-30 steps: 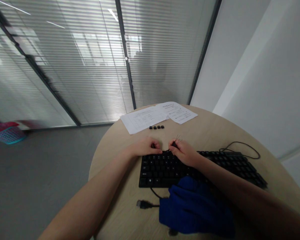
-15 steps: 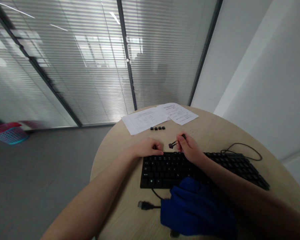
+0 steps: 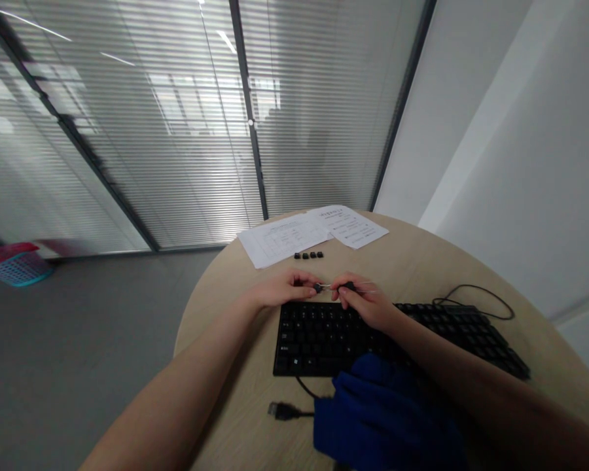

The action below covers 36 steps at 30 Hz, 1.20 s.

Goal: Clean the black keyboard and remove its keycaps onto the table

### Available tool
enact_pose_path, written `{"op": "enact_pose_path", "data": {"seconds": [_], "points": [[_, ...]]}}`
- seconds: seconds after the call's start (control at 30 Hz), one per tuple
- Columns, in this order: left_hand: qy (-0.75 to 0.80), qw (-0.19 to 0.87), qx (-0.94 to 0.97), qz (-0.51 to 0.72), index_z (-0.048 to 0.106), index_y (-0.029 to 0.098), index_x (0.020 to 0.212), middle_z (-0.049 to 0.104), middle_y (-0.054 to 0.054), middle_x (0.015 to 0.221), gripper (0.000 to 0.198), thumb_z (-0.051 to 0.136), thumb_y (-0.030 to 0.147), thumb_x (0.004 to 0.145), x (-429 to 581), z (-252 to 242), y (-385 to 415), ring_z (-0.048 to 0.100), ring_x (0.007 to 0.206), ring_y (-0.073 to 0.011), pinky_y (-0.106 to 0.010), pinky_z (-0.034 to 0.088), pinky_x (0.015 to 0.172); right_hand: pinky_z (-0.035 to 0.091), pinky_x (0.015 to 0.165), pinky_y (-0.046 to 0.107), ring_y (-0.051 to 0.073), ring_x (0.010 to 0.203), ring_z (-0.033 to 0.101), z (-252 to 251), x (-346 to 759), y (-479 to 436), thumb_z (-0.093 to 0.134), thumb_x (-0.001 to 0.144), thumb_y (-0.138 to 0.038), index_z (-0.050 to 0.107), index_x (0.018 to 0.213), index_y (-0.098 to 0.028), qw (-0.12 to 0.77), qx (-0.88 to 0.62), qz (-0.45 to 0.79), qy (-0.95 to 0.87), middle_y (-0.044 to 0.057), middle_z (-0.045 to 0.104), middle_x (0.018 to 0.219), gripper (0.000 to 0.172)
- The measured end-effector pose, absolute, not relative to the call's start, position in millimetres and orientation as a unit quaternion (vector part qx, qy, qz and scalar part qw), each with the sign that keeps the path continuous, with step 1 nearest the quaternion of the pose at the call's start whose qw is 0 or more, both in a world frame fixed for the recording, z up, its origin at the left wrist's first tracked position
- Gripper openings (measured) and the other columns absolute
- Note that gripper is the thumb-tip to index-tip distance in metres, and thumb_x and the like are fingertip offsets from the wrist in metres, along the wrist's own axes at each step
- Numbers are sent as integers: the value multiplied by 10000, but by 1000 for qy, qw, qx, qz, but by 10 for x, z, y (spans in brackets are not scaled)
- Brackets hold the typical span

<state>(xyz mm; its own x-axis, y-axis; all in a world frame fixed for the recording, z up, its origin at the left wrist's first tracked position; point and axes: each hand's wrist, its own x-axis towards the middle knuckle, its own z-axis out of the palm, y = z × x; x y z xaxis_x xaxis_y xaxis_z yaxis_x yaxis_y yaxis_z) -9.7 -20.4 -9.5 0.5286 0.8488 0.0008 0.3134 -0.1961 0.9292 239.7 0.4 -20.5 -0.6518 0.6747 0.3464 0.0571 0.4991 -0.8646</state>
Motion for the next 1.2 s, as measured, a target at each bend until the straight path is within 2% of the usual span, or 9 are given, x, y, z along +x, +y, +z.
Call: {"op": "enact_pose_path", "data": {"seconds": [0.1,0.23,0.57,0.83,0.97,1.07,1.13,1.2], "points": [[403,509,713,266,707,162,1026,620,13,737,303,660,397,842,-98,-105,-197,475,625,-102,-250,351,594,469,584,278,124,605,572,-225,2403,22,511,933,-377,628,1008,-208,346,-218,459,-789,42,682,852,218],[409,516,700,277,699,142,928,550,33,661,285,672,408,829,-85,-91,-201,421,580,-91,-241,292,546,489,614,287,131,629,589,-229,2418,43,536,927,-375,659,1008,-206,342,-201,462,-793,49,692,859,224],[417,508,695,291,699,140,941,515,35,639,277,666,394,836,-86,-68,-204,377,553,-85,-234,255,515,509,659,297,140,665,614,-214,2433,51,566,916,-318,711,1052,-213,333,-184,464,-800,64,720,922,225],[442,503,667,328,689,141,906,551,33,652,282,682,408,816,-90,-126,-166,397,553,-81,-216,274,509,508,669,279,127,656,614,-214,2421,52,535,947,-296,720,1075,-221,335,-149,401,-839,53,741,927,237],[463,498,615,400,690,148,943,629,-1,759,272,715,371,789,-157,-187,-122,501,627,-97,-230,385,588,496,686,292,137,671,605,-200,2428,20,454,998,-302,707,1091,-212,388,-138,315,-855,48,712,850,284],[450,524,591,417,692,157,1023,665,-30,885,310,732,343,779,-187,-192,-120,548,677,-101,-262,451,666,492,766,352,183,796,616,-180,2448,9,372,1021,-285,712,1037,-211,453,-186,209,-846,61,671,844,348],[433,540,599,404,695,162,1057,673,-41,933,319,727,333,790,-174,-179,-133,560,697,-103,-270,464,682,468,889,422,231,978,599,-171,2456,9,372,1012,-265,706,1065,-217,484,-223,128,-837,97,661,1002,341],[417,550,613,385,703,162,1047,676,-46,948,298,723,325,798,-136,-157,-152,569,726,-112,-272,469,690,435,977,466,258,1119,553,-171,2454,8,377,998,-231,664,1177,-221,485,-234,86,-838,119,627,1163,338]]}}
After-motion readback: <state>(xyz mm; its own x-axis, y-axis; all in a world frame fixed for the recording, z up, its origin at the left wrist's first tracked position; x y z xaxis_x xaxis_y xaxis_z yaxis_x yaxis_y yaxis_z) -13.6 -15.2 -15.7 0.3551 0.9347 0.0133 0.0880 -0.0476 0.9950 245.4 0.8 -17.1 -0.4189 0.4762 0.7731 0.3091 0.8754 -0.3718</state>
